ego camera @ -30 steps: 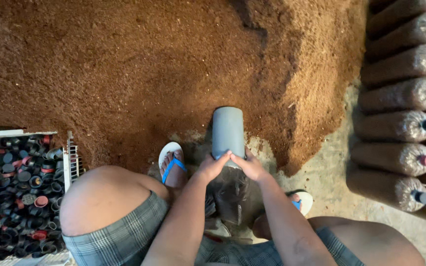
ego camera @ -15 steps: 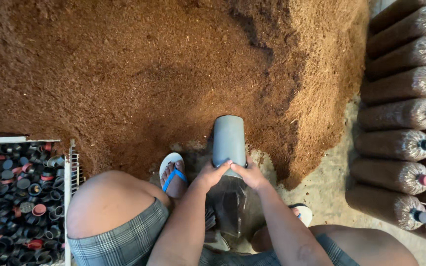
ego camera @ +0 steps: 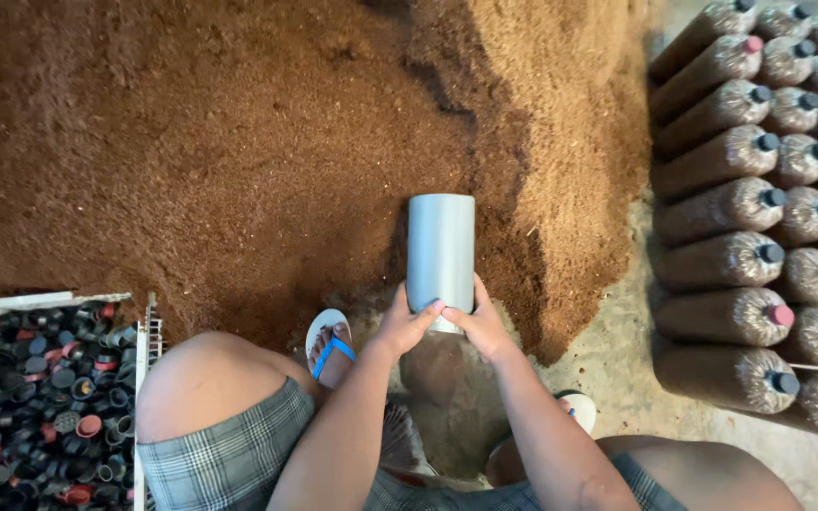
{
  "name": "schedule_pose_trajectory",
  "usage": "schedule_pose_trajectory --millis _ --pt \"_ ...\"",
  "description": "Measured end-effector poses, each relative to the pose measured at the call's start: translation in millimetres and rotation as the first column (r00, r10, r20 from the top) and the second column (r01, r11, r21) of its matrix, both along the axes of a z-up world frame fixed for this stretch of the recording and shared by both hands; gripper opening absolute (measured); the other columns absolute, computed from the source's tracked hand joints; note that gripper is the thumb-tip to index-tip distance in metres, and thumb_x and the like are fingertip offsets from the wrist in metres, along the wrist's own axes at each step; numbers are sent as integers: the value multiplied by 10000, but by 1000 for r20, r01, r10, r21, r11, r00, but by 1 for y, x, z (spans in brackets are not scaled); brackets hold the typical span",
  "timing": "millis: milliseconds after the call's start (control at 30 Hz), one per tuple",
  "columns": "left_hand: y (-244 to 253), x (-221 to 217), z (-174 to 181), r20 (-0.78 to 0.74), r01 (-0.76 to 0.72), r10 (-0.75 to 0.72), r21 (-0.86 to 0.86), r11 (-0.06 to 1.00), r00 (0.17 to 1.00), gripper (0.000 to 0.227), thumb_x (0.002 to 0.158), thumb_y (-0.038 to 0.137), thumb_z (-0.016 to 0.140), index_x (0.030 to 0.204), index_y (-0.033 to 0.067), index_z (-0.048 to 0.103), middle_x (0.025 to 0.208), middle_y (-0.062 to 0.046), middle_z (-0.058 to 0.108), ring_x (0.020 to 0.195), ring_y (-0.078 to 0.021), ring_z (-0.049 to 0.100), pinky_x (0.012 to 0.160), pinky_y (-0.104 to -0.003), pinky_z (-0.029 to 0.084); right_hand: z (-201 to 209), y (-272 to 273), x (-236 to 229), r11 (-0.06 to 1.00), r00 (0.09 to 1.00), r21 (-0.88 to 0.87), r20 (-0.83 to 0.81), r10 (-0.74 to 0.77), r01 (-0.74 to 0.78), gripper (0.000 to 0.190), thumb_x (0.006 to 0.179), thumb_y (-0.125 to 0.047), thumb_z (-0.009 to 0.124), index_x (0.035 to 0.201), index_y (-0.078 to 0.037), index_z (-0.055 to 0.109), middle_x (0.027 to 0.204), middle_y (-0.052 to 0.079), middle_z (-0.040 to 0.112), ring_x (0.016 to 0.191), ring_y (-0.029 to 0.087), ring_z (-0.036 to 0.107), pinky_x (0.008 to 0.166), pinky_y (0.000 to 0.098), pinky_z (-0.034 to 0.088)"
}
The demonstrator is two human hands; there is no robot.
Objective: The person uses a cylindrical metal scoop to fill a clear plastic bag with brown granular material from a large pile on the floor. They repeatedly scoop the material and pour it into the bag until it is full, then remove the scoop and prepare to tie the bag.
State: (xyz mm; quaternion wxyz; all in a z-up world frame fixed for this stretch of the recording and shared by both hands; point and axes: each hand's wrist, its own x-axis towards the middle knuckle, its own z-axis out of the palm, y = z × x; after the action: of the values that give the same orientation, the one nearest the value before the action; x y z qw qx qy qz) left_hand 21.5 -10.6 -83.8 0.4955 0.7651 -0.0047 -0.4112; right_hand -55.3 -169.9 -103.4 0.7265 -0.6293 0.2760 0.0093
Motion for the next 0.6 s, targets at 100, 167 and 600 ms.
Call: schedule_pose_trajectory --millis 100,167,600 --pt "1 -1 22 29 96 -96 -16 995 995 1227 747 591 827 1658 240 84 1616 -227 388 1491 -378 387 1257 -488 330 117 34 12 985 990 143 90 -110 97 810 1011 -446 545 1645 -91 189 1682 234 225 1552 396 220 1256 573 208" --pt "4 -3 53 71 126 -124 -26 992 990 1353 636 497 912 1653 231 61 1626 -233 362 1503 -384 360 1272 -486 308 82 17 9 973 982 167 78 -172 158 689 1058 -492 373 1622 -108 277 1655 212 302 1536 382 272 1256 559 229" --pt "5 -28 83 454 115 -108 12 993 885 1434 470 341 1019 1615 208 166 1613 -143 382 1489 -316 393 1250 -437 334 33 -4 7 826 843 356 156 -514 438 658 1039 -653 405 1369 -145 662 1346 137 667 1282 262 608 1142 485 452"
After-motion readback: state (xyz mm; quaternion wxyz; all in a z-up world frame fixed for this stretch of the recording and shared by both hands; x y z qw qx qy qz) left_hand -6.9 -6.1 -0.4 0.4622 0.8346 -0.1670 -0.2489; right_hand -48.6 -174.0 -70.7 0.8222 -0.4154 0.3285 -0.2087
